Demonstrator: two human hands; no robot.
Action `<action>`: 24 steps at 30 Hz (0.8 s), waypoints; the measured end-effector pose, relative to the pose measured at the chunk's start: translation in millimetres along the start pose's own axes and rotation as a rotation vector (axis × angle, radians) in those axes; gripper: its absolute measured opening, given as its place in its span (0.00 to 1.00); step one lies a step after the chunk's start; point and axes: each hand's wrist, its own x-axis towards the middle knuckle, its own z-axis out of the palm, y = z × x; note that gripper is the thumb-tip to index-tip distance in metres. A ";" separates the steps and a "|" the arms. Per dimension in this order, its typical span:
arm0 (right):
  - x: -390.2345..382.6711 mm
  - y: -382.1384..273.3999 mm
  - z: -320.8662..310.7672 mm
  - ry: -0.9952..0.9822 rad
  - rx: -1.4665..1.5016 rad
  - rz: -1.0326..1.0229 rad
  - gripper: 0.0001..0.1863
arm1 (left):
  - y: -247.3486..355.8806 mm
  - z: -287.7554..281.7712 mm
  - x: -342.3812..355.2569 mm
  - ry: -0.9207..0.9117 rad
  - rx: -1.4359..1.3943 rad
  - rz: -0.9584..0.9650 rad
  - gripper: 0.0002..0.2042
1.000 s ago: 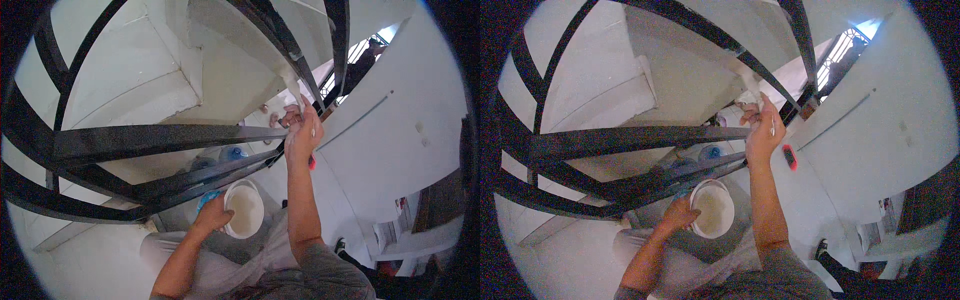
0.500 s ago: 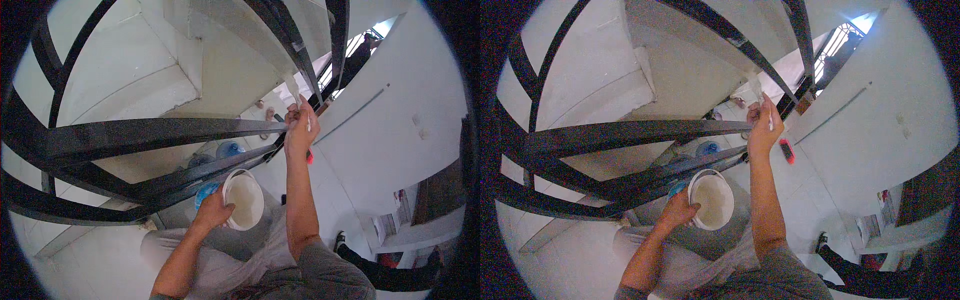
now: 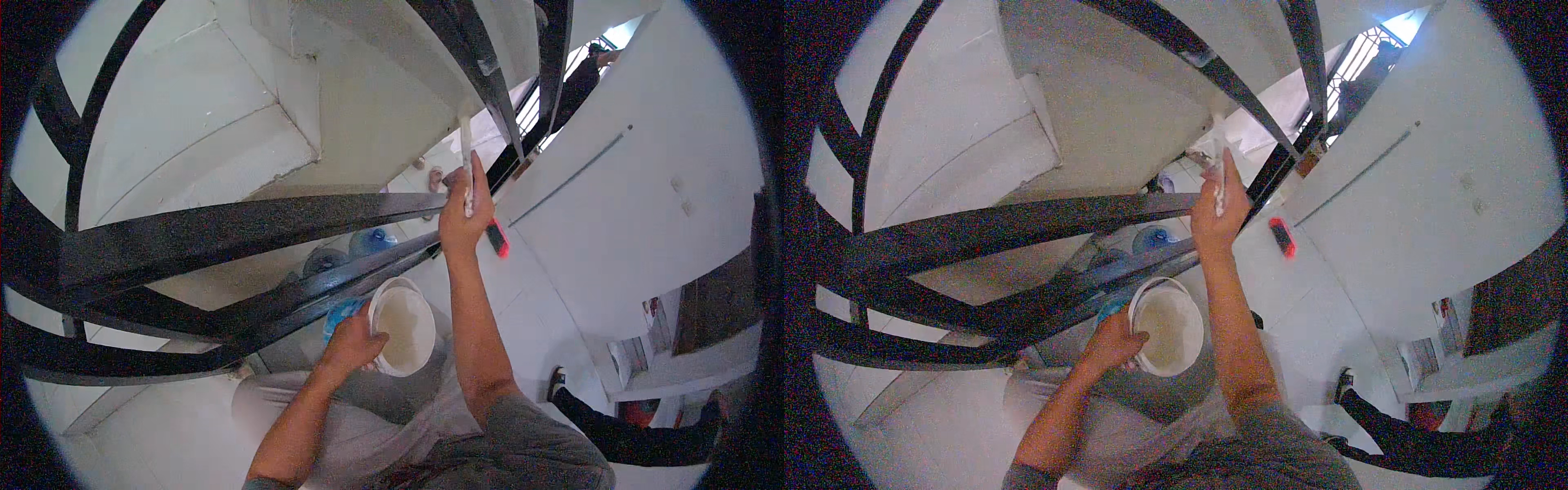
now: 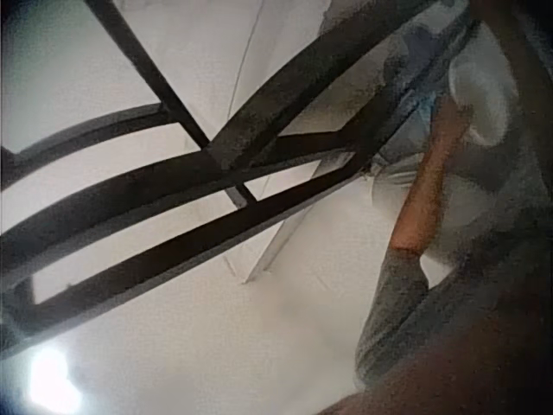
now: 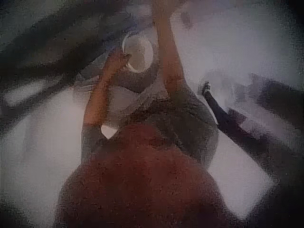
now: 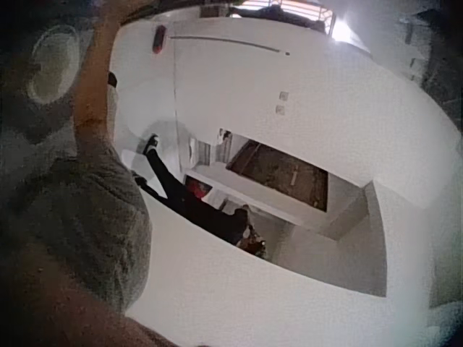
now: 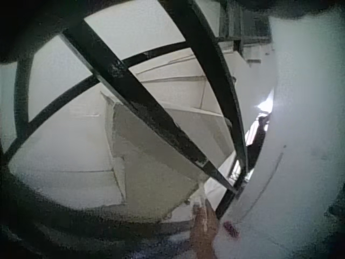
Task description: Painting the structure of an indoor staircase using white paint and a paintbrush.
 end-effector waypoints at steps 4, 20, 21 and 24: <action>-0.1 0.5 -6.8 0.068 0.124 0.225 0.21 | 34.0 -17.2 -6.7 -0.092 -0.052 -0.157 0.31; -6.2 -18.3 6.3 -0.005 -0.187 -0.247 0.23 | 25.5 -6.8 -6.9 -0.052 -0.048 -0.102 0.33; -1.8 -12.5 10.8 -0.007 -0.189 -0.247 0.23 | 19.8 -3.7 -4.4 -0.017 -0.012 -0.026 0.33; 16.4 18.6 18.4 0.105 -0.123 -0.186 0.23 | 26.8 -2.4 -7.7 -0.007 -0.019 0.022 0.32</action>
